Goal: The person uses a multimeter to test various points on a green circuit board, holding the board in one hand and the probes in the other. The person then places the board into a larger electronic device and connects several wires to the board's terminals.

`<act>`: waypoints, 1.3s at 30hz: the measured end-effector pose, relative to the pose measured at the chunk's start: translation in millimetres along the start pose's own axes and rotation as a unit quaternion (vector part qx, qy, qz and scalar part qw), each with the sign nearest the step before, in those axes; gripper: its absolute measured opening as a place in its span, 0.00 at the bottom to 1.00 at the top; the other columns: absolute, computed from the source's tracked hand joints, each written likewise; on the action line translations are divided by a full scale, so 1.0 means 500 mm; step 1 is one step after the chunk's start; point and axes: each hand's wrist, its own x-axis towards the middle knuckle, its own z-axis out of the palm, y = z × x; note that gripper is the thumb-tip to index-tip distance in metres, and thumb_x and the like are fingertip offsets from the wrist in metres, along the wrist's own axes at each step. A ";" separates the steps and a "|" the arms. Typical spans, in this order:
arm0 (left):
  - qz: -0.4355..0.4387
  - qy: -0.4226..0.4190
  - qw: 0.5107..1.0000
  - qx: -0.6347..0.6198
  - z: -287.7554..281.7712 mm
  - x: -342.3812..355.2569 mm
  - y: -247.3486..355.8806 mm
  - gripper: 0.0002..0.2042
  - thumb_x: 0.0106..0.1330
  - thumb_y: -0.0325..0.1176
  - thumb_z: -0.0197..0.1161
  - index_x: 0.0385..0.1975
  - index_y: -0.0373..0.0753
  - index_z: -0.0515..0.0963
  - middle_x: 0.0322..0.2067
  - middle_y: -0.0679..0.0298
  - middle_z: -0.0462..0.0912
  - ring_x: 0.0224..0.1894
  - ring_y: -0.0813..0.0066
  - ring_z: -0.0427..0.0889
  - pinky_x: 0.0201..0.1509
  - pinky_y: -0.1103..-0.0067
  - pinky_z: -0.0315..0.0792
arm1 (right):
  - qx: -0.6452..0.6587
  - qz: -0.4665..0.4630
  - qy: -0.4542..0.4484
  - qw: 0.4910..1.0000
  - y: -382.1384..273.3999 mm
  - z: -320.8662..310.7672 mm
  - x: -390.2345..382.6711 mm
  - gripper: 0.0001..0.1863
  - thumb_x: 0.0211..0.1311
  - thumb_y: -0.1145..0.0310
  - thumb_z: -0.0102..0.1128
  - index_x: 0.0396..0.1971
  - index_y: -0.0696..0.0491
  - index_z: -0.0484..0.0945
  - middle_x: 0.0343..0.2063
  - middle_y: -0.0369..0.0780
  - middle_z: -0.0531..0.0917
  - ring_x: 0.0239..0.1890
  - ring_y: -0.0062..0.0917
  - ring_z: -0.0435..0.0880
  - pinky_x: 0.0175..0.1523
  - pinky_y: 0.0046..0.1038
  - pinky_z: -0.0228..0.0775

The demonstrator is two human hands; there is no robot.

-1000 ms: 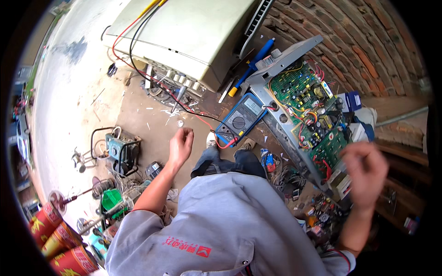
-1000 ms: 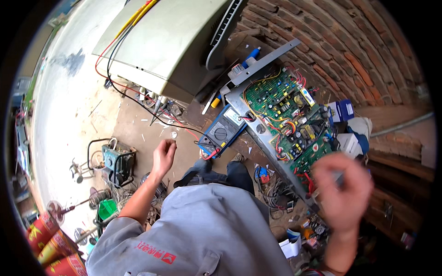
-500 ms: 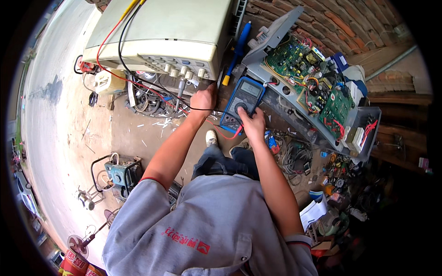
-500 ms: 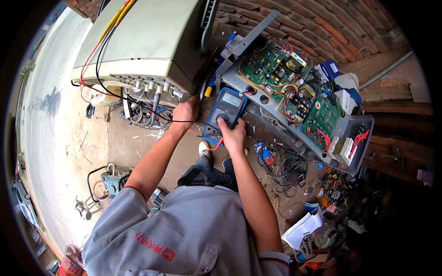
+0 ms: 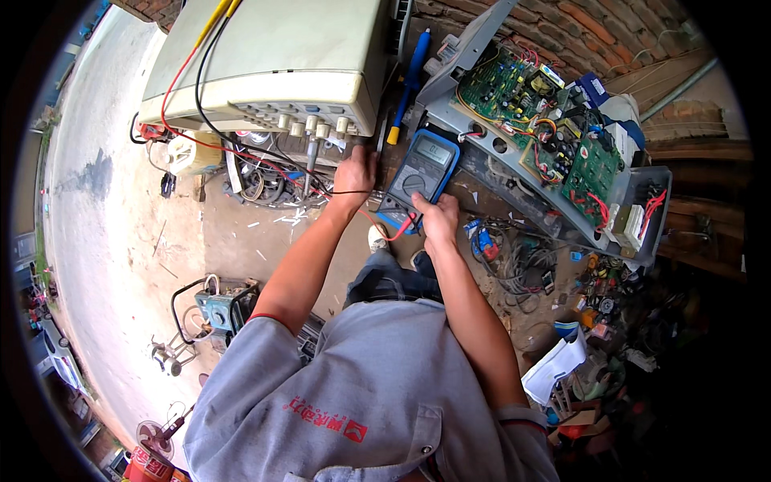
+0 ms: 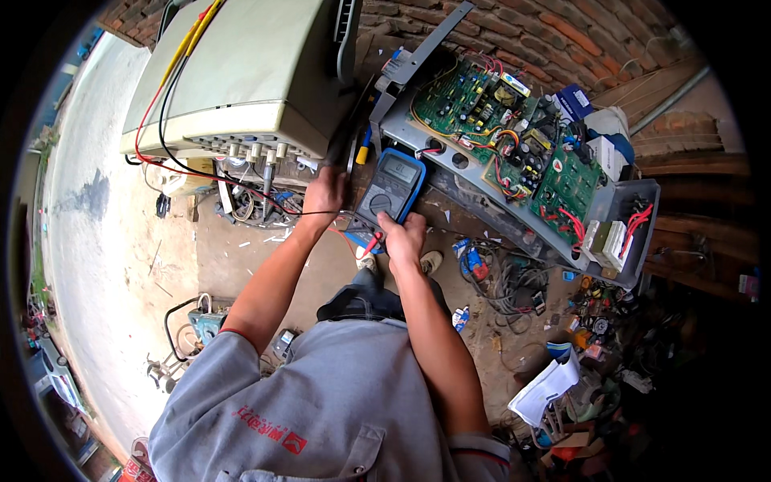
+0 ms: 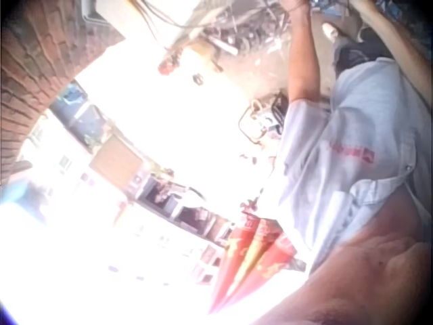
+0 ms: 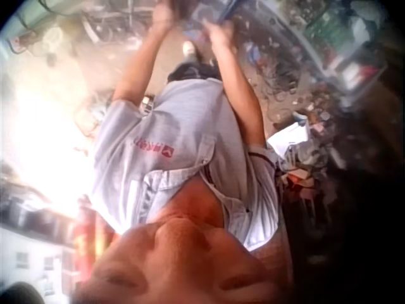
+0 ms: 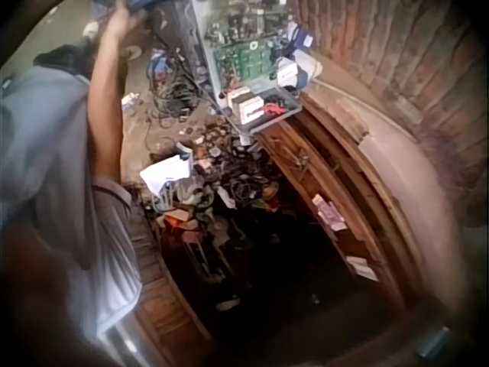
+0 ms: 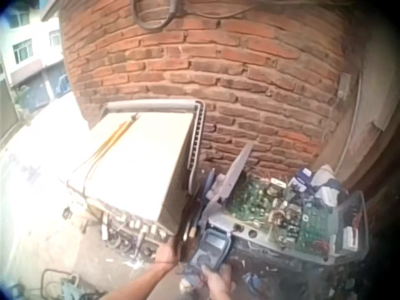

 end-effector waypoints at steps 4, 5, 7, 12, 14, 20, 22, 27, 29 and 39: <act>-0.164 -0.056 0.884 -0.434 -0.018 -0.029 -0.030 0.03 0.70 0.26 0.54 0.39 0.33 0.70 0.30 0.62 0.79 0.27 0.77 0.79 0.32 0.79 0.76 | 0.142 0.047 -0.009 0.989 0.027 -0.044 -0.063 0.10 0.59 0.79 0.61 0.42 0.58 0.77 0.41 0.37 0.83 0.39 0.23 0.81 0.45 0.26 0.71; -0.202 -0.057 0.844 -0.494 -0.023 -0.033 -0.037 0.05 0.70 0.27 0.56 0.40 0.33 0.70 0.31 0.62 0.79 0.28 0.76 0.79 0.33 0.79 0.77 | 0.174 0.062 -0.037 0.982 0.034 -0.056 -0.079 0.07 0.62 0.77 0.59 0.41 0.56 0.77 0.41 0.36 0.83 0.41 0.22 0.81 0.44 0.26 0.73; -0.265 -0.059 0.774 -0.572 -0.043 -0.031 -0.022 0.09 0.69 0.29 0.58 0.42 0.31 0.71 0.32 0.62 0.79 0.28 0.76 0.79 0.33 0.79 0.76 | 0.214 0.090 -0.032 0.972 0.048 -0.074 -0.104 0.07 0.64 0.76 0.59 0.40 0.54 0.76 0.41 0.36 0.82 0.41 0.22 0.81 0.42 0.25 0.74; -0.216 -0.017 0.927 -0.306 -0.016 0.015 -0.041 0.17 0.66 0.40 0.63 0.41 0.29 0.76 0.29 0.62 0.81 0.27 0.74 0.79 0.33 0.80 0.73 | 0.254 0.110 -0.044 0.960 0.067 -0.093 -0.112 0.10 0.65 0.72 0.59 0.45 0.49 0.75 0.42 0.34 0.82 0.43 0.20 0.80 0.43 0.23 0.71; -0.159 0.071 0.975 -0.140 0.004 0.021 -0.043 0.21 0.61 0.46 0.67 0.35 0.28 0.80 0.27 0.54 0.84 0.29 0.64 0.83 0.35 0.75 0.74 | 0.245 0.102 -0.039 0.963 0.065 -0.092 -0.114 0.10 0.65 0.72 0.59 0.45 0.49 0.74 0.42 0.34 0.82 0.43 0.20 0.80 0.44 0.23 0.71; -0.185 0.103 0.969 -0.126 -0.020 0.034 0.026 0.24 0.56 0.48 0.71 0.31 0.27 0.82 0.26 0.49 0.84 0.31 0.59 0.85 0.38 0.71 0.75 | 0.193 0.055 -0.017 0.980 0.056 -0.079 -0.100 0.11 0.65 0.73 0.58 0.46 0.51 0.72 0.45 0.36 0.81 0.44 0.23 0.80 0.46 0.26 0.72; -0.180 0.077 0.968 -0.155 -0.021 0.023 0.026 0.22 0.55 0.47 0.72 0.31 0.28 0.81 0.26 0.50 0.84 0.31 0.59 0.85 0.37 0.71 0.75 | 0.190 0.048 -0.014 0.981 0.054 -0.073 -0.088 0.12 0.65 0.74 0.58 0.46 0.52 0.71 0.45 0.37 0.81 0.44 0.24 0.81 0.46 0.26 0.72; -0.080 -0.043 0.996 0.001 -0.021 -0.020 0.058 0.17 0.63 0.45 0.62 0.46 0.41 0.78 0.33 0.46 0.83 0.38 0.44 0.81 0.41 0.58 0.75 | 0.193 0.051 0.003 0.980 0.045 -0.059 -0.047 0.09 0.64 0.73 0.60 0.43 0.52 0.72 0.42 0.37 0.82 0.42 0.23 0.81 0.44 0.26 0.73; -0.066 -0.073 0.994 0.036 -0.011 -0.026 0.055 0.15 0.65 0.43 0.59 0.47 0.45 0.79 0.33 0.47 0.83 0.37 0.45 0.82 0.40 0.58 0.75 | 0.180 0.053 0.010 0.982 0.045 -0.057 -0.036 0.09 0.64 0.72 0.61 0.42 0.51 0.73 0.39 0.36 0.82 0.39 0.21 0.81 0.42 0.24 0.72; -0.096 0.034 0.991 -0.088 -0.023 -0.028 0.045 0.21 0.65 0.46 0.60 0.50 0.38 0.72 0.34 0.44 0.83 0.36 0.43 0.82 0.39 0.59 0.75 | 0.162 0.063 0.034 0.984 0.038 -0.046 -0.001 0.13 0.61 0.72 0.65 0.42 0.52 0.73 0.37 0.35 0.82 0.36 0.20 0.81 0.37 0.23 0.71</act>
